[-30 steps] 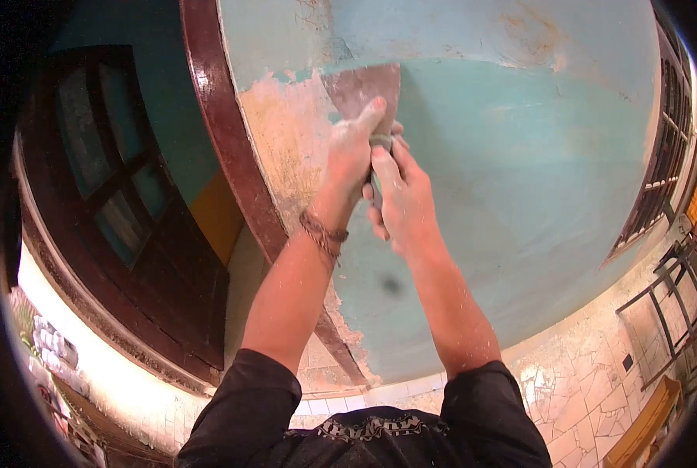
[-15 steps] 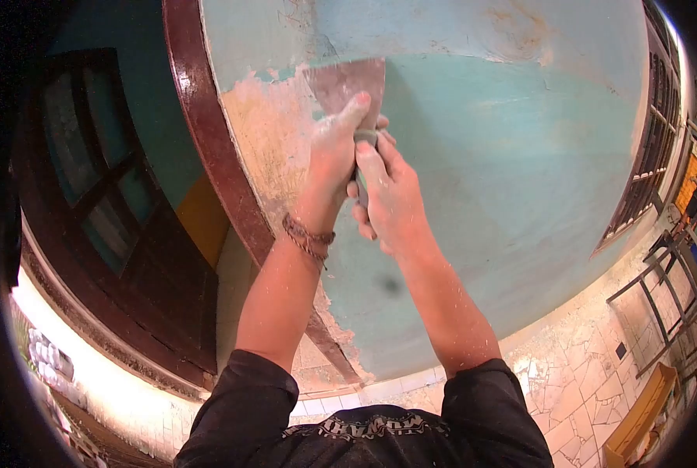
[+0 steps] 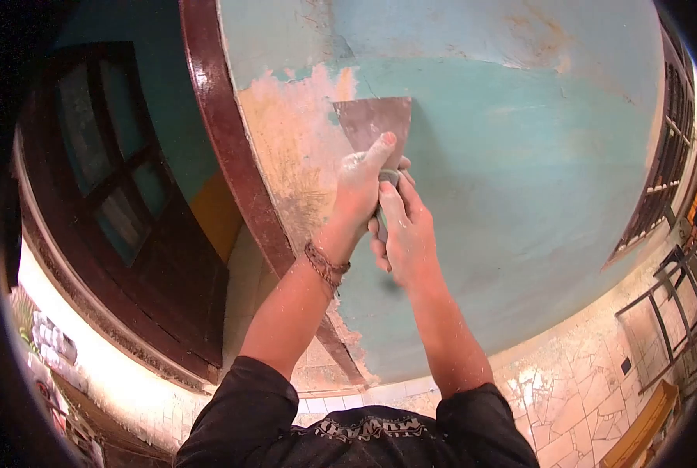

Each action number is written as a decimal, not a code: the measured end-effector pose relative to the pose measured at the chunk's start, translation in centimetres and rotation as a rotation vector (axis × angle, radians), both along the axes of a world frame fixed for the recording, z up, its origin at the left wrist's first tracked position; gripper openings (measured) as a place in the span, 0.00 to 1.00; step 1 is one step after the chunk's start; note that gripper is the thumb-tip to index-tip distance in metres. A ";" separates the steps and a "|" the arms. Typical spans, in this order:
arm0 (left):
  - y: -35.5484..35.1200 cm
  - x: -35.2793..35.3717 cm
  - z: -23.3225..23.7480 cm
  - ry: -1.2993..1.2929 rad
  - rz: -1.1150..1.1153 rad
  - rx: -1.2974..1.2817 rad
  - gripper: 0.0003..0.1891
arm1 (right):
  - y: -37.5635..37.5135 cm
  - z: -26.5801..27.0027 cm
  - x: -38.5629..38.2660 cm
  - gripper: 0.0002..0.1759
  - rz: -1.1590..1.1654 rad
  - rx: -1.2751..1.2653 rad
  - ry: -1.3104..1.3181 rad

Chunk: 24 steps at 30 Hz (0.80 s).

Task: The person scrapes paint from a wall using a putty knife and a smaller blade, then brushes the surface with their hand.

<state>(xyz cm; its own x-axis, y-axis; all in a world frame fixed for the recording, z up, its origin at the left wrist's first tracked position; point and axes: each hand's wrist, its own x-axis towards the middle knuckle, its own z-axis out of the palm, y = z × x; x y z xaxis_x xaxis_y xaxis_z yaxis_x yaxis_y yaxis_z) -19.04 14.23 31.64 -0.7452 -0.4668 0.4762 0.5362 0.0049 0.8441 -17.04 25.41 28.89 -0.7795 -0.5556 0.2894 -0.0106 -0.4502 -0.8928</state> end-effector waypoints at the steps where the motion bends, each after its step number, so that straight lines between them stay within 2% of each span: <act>1: -0.1 -0.1 0.1 -0.013 0.011 -0.012 0.26 | -0.1 -0.2 0.0 0.22 -0.011 0.002 -0.007; 2: -0.1 -0.1 0.0 -0.037 0.018 -0.022 0.27 | -0.1 0.1 -0.1 0.22 -0.008 -0.001 -0.011; 6: -0.3 1.0 4.6 -0.124 0.031 -0.066 0.28 | -1.1 3.1 -0.5 0.21 -0.008 -0.086 0.005; 9: -0.5 0.1 1.7 -0.032 0.116 -0.098 0.25 | -0.9 1.5 -1.4 0.19 0.023 -0.074 0.042; 12: 0.0 0.4 -7.1 0.029 0.240 -0.136 0.22 | 0.5 -5.7 -1.8 0.19 0.069 0.097 0.055; 13: 0.1 1.1 -10.8 -0.125 0.260 -0.146 0.23 | 1.2 -9.3 -2.0 0.19 0.089 0.156 0.072; 14: -0.7 2.4 -14.8 -0.269 0.160 -0.194 0.25 | 1.9 -13.5 -2.3 0.19 0.104 0.202 0.041; 15: -0.8 4.2 -17.4 -0.575 0.007 -0.179 0.26 | 3.2 -17.3 -2.3 0.18 0.102 0.285 -0.032; 16: -2.3 5.4 -21.0 -0.714 -0.191 -0.369 0.23 | 5.1 -20.2 -2.4 0.18 0.112 0.403 0.017; 17: -2.6 7.6 -21.5 -0.855 -0.256 -0.506 0.20 | 6.8 -25.6 -3.2 0.17 0.101 0.467 -0.061; 18: -2.6 9.2 -20.7 -0.994 -0.319 -0.641 0.17 | 8.9 -28.1 -3.1 0.17 0.060 0.596 -0.080; 19: -2.5 9.8 -18.7 -0.998 -0.311 -0.640 0.17 | 11.0 -31.2 -3.3 0.19 0.031 0.735 -0.086; 20: -2.2 10.1 -16.0 -0.708 -0.080 -0.756 0.14 | 12.9 -34.6 -3.8 0.21 0.004 0.878 -0.096; 22: -1.6 10.1 -9.7 -0.159 0.387 -0.933 0.09 | 16.2 -40.9 -5.5 0.26 0.001 1.170 0.212; 23: -2.1 9.6 -6.6 0.067 0.593 -1.059 0.08 | 16.6 -42.4 -6.6 0.26 0.013 1.185 0.204; 24: -2.3 9.1 -3.3 0.230 0.779 -1.161 0.11 | 16.7 -43.1 -7.6 0.26 0.161 1.365 0.320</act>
